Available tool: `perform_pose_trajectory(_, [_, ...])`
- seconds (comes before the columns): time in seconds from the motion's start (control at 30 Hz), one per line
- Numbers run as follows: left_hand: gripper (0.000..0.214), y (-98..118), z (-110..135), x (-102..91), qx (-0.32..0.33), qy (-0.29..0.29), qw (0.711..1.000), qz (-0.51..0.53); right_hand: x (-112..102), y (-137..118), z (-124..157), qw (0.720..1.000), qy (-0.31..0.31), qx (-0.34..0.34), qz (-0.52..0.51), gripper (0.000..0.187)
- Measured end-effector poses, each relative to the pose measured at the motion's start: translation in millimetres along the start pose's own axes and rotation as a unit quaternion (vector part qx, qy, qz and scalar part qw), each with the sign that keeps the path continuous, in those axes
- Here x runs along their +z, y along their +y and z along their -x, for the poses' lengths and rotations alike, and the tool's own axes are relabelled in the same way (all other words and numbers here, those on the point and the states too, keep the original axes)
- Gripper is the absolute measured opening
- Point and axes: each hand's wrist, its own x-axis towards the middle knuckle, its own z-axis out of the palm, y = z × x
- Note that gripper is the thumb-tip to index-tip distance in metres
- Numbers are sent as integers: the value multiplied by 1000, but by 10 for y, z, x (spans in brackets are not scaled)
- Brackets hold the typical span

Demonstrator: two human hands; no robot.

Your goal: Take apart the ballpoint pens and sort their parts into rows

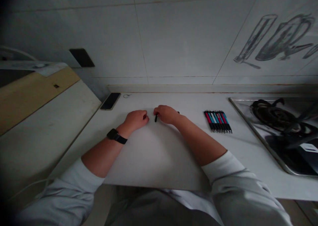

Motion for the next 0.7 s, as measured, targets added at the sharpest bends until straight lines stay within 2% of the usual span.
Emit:
perform_pose_trajectory(0.17, [17,-30,1,27,-8,5,999,30,-1,-50,24,1000,12,7,-4,32])
perform_pose_trajectory(0.3, [17,-42,4,33,-1,6,999,36,34,-74,40,999,0,-6,37,49])
perform_pose_trajectory(0.7, [18,-55,7,25,0,7,998,68,148,-197,31,998,29,18,52,49])
